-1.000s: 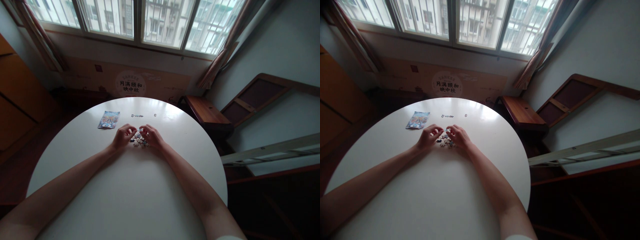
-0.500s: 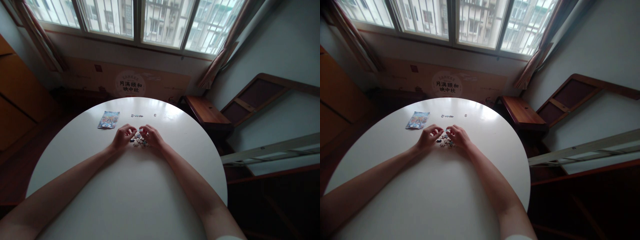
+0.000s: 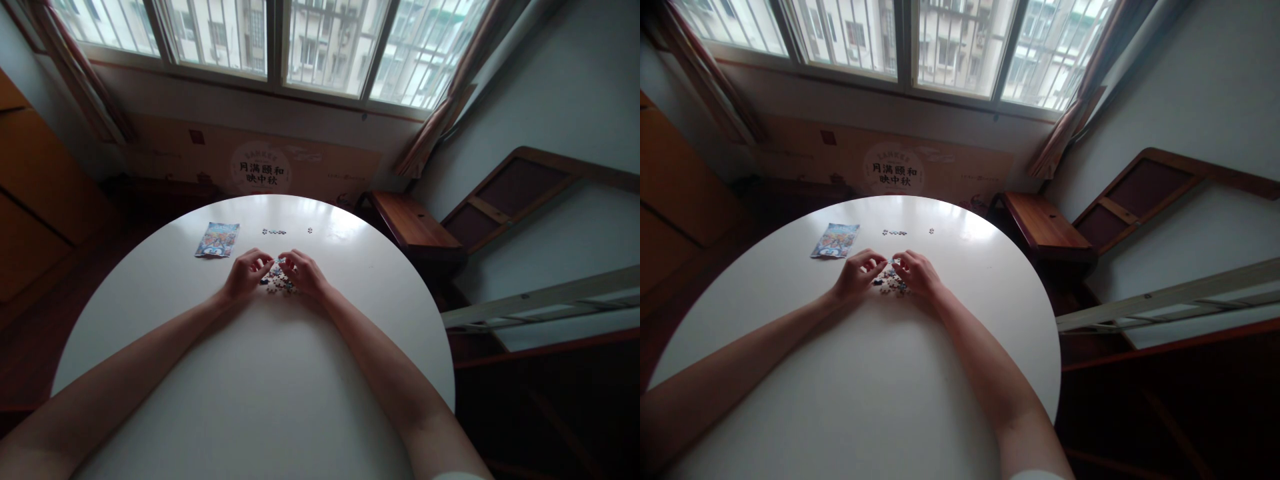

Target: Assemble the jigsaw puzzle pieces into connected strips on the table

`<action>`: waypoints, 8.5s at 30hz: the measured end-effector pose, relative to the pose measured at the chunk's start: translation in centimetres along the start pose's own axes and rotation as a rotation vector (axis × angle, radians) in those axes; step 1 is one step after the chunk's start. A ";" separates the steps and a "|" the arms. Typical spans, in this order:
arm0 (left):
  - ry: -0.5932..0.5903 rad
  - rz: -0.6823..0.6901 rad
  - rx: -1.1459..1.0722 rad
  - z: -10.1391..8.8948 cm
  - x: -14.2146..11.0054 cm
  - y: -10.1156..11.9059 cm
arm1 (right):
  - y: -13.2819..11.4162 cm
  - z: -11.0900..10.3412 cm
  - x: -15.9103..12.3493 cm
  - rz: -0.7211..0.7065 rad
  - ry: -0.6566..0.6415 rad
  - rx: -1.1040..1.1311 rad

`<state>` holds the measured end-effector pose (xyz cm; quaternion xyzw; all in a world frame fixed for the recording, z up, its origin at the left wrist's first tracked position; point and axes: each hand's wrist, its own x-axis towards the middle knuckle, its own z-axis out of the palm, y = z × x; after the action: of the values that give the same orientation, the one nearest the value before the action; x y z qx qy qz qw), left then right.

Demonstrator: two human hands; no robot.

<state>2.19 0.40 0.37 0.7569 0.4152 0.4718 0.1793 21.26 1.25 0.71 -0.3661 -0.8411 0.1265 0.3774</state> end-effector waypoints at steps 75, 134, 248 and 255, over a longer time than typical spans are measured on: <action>-0.013 0.000 0.004 0.0 0.1 0.0 | 0.0 0.0 0.0 -0.004 0.008 -0.015; -0.018 -0.013 -0.010 0.1 0.0 -0.4 | 0.2 0.1 0.0 -0.002 0.005 -0.011; -0.376 -0.382 0.836 0.1 5.0 -4.5 | 0.3 0.4 -0.2 0.046 -0.027 0.011; -0.368 -0.371 0.806 0.4 4.7 -5.1 | 0.4 0.4 -0.2 0.031 -0.014 0.016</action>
<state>1.20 7.22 -0.54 0.7502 0.6544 0.0915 0.0234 21.27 1.45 0.09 -0.3752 -0.8371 0.1416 0.3721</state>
